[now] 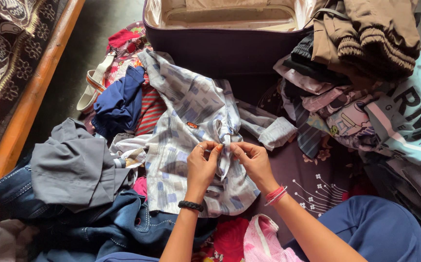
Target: The person picks up, folds, and organizes multiple items of clothing from the floor and places them inside an open suitcase.
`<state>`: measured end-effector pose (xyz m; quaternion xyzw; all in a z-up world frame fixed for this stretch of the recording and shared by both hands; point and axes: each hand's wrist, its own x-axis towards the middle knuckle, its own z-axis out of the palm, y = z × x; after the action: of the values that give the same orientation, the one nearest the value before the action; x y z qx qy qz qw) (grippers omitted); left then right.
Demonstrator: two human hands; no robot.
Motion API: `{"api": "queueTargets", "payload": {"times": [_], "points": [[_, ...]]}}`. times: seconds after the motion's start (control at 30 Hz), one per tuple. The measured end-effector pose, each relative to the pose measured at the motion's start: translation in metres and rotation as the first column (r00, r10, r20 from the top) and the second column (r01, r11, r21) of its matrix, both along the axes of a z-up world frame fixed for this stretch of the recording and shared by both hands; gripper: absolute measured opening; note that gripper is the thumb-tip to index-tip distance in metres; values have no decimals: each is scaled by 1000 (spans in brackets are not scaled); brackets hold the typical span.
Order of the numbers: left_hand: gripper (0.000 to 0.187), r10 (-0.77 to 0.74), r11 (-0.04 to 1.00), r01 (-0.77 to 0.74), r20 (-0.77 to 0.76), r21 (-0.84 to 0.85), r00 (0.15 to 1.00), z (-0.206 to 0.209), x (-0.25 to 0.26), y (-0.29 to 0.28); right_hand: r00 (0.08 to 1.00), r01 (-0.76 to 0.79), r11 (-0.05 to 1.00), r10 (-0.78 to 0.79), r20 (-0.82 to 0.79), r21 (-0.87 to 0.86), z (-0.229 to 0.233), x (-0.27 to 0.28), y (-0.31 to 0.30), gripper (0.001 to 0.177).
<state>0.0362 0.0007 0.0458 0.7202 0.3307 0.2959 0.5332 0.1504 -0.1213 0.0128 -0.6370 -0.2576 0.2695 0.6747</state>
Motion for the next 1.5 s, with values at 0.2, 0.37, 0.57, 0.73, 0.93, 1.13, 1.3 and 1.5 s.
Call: {"api": "queueTargets", "payload": {"times": [0.2, 0.37, 0.57, 0.73, 0.93, 1.13, 1.3, 1.5], "points": [[17, -24, 999, 25, 24, -31, 999, -6, 0, 0, 997, -61, 997, 64, -52, 56, -7, 7, 0, 19], [17, 21, 1000, -21, 6, 3, 1000, -4, 0, -5, 997, -79, 989, 80, -9, 123, -7, 4, 11, 11], [19, 135, 991, -136, -68, -1, 988, -2, -2, 5, 979, -186, 982, 184, 86, 21, 4, 14, 21, 17], [21, 104, 995, -104, -68, -1, 992, -8, 0, 7, 964, -240, 970, 243, -105, 44, 4, 24, 28, 14], [21, 107, 994, -105, -111, 18, 988, -2, -1, 4, 968, -151, 976, 178, 178, -155, 29, 15, 23, 14], [22, 149, 989, -146, -133, 31, 980, 15, -4, -5, 834, 34, 964, 118, 538, -264, 58, 1, 20, 18], [24, 190, 981, -186, -107, 47, 976, 25, -5, -7, 724, 79, 964, 121, 679, -256, 66, -12, 16, 17], [26, 180, 976, -168, -75, 141, 981, 28, -6, -17, 729, 108, 970, 73, 681, -218, 50, -18, 13, 15]]}}
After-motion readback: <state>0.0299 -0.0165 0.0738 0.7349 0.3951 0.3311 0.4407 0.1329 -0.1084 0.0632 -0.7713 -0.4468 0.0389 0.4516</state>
